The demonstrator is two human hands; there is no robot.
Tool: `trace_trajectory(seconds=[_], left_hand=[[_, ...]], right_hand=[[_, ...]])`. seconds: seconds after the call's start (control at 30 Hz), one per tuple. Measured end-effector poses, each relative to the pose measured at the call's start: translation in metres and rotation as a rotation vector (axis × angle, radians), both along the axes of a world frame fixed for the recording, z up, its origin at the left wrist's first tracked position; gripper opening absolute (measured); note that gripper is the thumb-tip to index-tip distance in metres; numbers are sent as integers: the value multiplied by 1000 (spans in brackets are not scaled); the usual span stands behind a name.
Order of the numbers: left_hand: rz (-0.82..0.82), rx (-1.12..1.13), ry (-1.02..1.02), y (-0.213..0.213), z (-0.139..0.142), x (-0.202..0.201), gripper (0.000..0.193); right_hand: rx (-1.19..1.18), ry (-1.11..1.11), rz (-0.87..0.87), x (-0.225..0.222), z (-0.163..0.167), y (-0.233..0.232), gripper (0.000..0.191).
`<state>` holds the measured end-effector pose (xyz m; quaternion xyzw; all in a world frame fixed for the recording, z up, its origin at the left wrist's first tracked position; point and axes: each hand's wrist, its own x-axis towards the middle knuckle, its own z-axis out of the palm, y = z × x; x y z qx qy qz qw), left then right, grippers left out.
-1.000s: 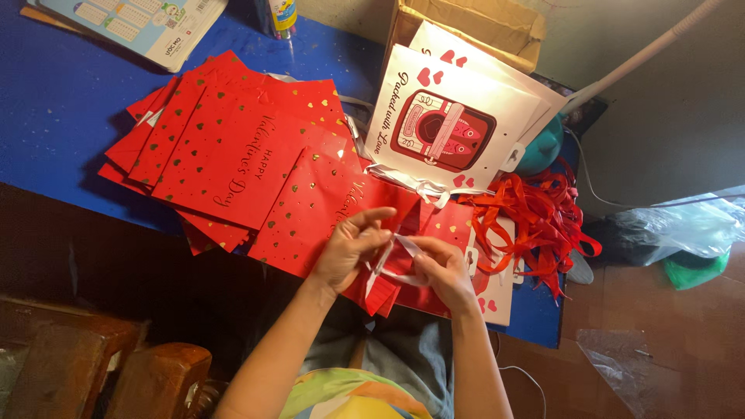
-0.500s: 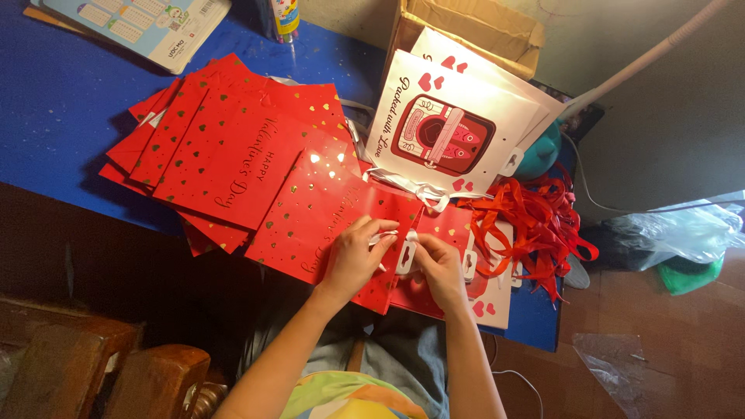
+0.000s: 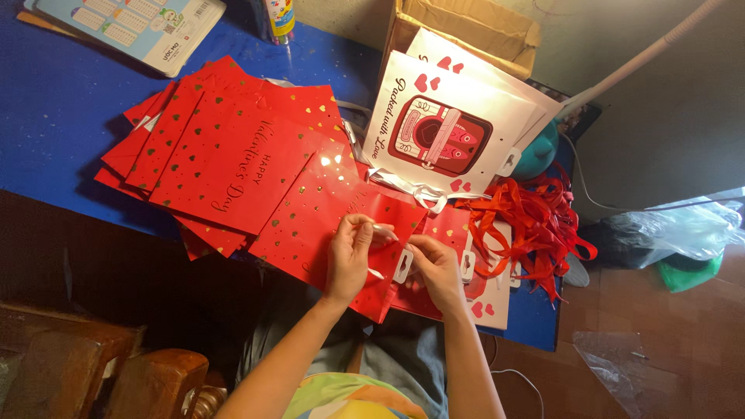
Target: The person folds red Valentine's Day paper gift bags on a blue table, creasing the sides and bottoms, and threads white ribbon handles through the punched holes of each bag, stacking finished bags with the pile of completed ones.
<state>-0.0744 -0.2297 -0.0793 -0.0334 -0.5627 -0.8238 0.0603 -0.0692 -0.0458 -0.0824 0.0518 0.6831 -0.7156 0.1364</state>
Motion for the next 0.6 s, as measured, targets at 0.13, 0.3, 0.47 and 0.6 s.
trace_trajectory(seconds=[0.13,0.3,0.47,0.6], left_hand=[[36,-414,76,-6,10,3,57],[-19,-610,41,-6,9,4,25],[0,-146,-123,-6,-2,-4,21],[-31,88,-51,-10,0,-9,20]], right_hand=[[15,37,-6,-1,-6,0,22],[-5,36,-12,1,-6,-1,22],[17,25,-8,1,-4,-1,22],[-32,88,3,2,-7,-1,21]])
